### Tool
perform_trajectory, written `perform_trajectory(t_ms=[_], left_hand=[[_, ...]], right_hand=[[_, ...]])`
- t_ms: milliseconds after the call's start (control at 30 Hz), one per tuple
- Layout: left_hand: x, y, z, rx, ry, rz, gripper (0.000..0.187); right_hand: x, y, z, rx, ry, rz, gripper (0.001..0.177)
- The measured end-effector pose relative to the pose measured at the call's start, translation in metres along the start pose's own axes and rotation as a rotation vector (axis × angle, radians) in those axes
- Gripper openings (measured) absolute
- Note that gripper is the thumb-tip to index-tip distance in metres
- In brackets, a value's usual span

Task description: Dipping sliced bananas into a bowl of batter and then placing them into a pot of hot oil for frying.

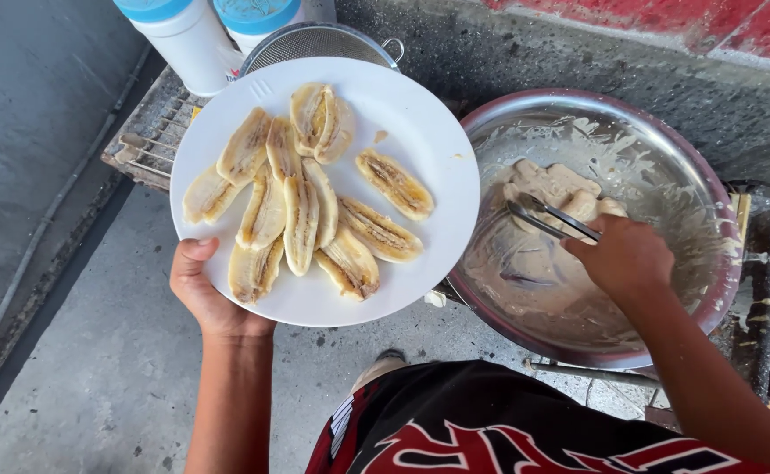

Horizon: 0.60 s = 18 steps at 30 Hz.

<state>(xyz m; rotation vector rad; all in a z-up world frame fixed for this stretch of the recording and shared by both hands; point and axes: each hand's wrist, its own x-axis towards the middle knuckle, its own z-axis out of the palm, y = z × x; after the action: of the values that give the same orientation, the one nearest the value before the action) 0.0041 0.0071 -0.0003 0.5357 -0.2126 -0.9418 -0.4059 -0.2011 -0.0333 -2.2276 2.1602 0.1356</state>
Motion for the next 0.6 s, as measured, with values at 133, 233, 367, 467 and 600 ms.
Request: perform_trajectory(t_ms=[133, 233, 367, 467, 600], left_hand=[[-0.001, -0.001, -0.001, 0.003, 0.006, 0.000, 0.072], [0.001, -0.002, -0.001, 0.009, 0.020, 0.001, 0.072], [-0.001, 0.000, 0.005, -0.008, 0.007, -0.023, 0.072], [0.000, -0.002, 0.002, -0.009, 0.016, -0.020, 0.071], [0.001, -0.005, 0.001, 0.010, -0.014, -0.023, 0.071]], right_hand=[[0.013, -0.012, -0.009, 0.017, -0.107, -0.046, 0.061], [0.015, -0.023, -0.016, 0.000, -0.181, -0.102, 0.054], [-0.007, -0.018, -0.022, -0.157, -0.285, -0.195, 0.056], [-0.033, 0.009, -0.016, -0.153, -0.398, -0.194, 0.053], [-0.060, 0.041, -0.032, -0.094, -0.460, -0.107, 0.055]])
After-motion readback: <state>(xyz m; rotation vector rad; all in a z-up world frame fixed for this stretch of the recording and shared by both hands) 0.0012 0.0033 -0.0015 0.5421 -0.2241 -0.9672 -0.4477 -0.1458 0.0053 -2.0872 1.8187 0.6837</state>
